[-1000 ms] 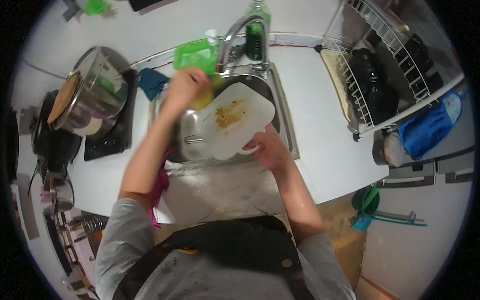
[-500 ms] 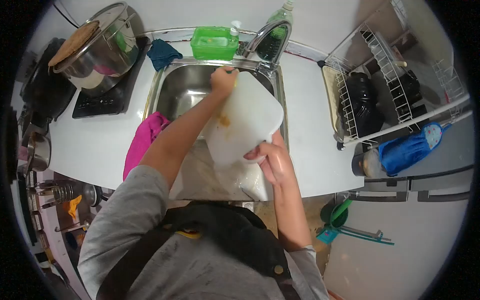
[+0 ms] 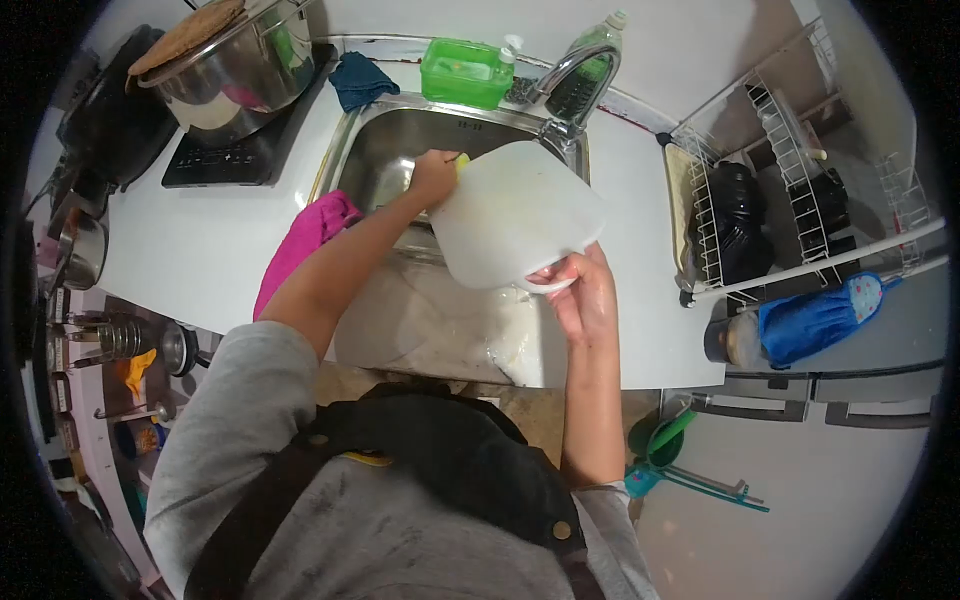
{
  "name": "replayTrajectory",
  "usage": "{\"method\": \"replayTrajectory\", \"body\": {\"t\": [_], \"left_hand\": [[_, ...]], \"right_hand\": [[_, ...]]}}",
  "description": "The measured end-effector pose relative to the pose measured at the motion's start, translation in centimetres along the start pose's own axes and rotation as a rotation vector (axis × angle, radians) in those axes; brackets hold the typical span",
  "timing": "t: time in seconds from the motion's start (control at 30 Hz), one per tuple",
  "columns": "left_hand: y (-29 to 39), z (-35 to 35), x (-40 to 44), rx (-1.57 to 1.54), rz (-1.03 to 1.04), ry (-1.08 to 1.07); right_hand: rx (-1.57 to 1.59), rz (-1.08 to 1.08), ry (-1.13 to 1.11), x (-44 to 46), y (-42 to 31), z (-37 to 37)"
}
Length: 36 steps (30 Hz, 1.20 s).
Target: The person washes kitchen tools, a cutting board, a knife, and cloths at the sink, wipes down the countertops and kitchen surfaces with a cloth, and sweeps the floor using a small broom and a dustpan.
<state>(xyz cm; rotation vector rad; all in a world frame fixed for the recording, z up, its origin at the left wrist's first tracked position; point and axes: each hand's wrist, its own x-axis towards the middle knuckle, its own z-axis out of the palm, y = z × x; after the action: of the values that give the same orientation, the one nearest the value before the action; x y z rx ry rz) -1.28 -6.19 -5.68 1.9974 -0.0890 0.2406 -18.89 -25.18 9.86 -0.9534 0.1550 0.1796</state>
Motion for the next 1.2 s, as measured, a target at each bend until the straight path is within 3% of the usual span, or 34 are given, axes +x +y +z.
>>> {"method": "replayTrajectory", "body": {"t": [0.07,0.1,0.2,0.23,0.33,0.37,0.43,0.47,0.5,0.6,0.67,0.73,0.77,0.83,0.87,0.9,0.93,1.0,1.03,1.13,1.2], "left_hand": [[0.2,1.1,-1.2,0.008,0.123,0.137],[2.3,1.4,-2.4,0.052,0.301,0.001],[11.2,0.8,-8.5,0.023,0.344,-0.136],[11.7,0.8,-9.7,0.068,0.529,-0.091],[9.7,-0.4,-9.9,-0.006,0.628,0.003],[8.9,-1.3,-9.1,-0.041,0.299,-0.103],[2.6,-1.6,-4.5,0.271,0.380,-0.027],[1.5,-2.2,-3.1,0.103,0.032,-0.016],[-0.8,-1.3,-1.4,0.101,0.092,0.175],[3.2,0.2,0.1,0.261,0.207,0.132],[7.1,2.9,-1.9,0.094,0.438,0.110],[12.7,2.7,-4.9,0.076,0.535,0.012],[13.4,2.2,-4.7,0.048,0.492,-0.030],[13.6,1.6,-3.9,-0.010,0.399,-0.119],[11.2,2.6,-2.0,-0.068,0.488,0.195],[9.0,1.9,0.0,-0.040,0.385,0.253],[8.1,0.0,1.2,0.019,0.178,0.236],[6.0,-2.8,2.1,0.090,-0.004,0.386],[3.9,-3.6,3.0,0.096,-0.108,0.334],[-0.2,-5.4,3.8,-0.141,-0.408,0.200],[-0.6,-4.7,4.6,-0.470,-0.504,0.324]], "right_hand": [[-0.033,-0.023,0.075,0.6,0.6,-0.4],[-0.036,-0.025,0.100,2.1,1.5,-1.9],[0.082,0.053,0.163,4.5,2.4,-2.5],[0.117,0.090,0.167,5.4,2.3,-3.9],[0.111,0.076,0.136,4.7,1.9,-3.6],[0.080,0.066,0.104,4.3,1.9,-3.6],[0.030,0.046,0.038,2.9,1.5,-2.7],[0.012,0.038,0.003,1.8,1.4,-1.4],[-0.008,0.031,-0.034,1.2,1.4,-0.5],[-0.015,0.077,-0.052,2.0,2.2,-0.1],[0.002,0.142,-0.027,3.6,2.3,-0.4],[0.042,0.223,-0.099,6.0,2.6,-2.8],[0.060,0.192,-0.260,6.8,2.9,-5.0],[-0.044,0.165,-0.231,5.4,1.6,-3.5],[-0.095,0.153,-0.213,4.1,0.7,-2.5],[-0.227,0.146,-0.101,2.9,-0.1,-1.6],[-0.251,0.135,-0.143,1.9,-0.8,-0.8],[-0.296,0.105,-0.221,0.3,-1.7,0.6],[-0.385,0.051,-0.215,-0.2,-2.0,1.1],[-0.651,-0.118,-0.198,-0.9,-2.9,1.9],[-0.820,-0.249,-0.183,-0.4,-4.2,1.7]]}}
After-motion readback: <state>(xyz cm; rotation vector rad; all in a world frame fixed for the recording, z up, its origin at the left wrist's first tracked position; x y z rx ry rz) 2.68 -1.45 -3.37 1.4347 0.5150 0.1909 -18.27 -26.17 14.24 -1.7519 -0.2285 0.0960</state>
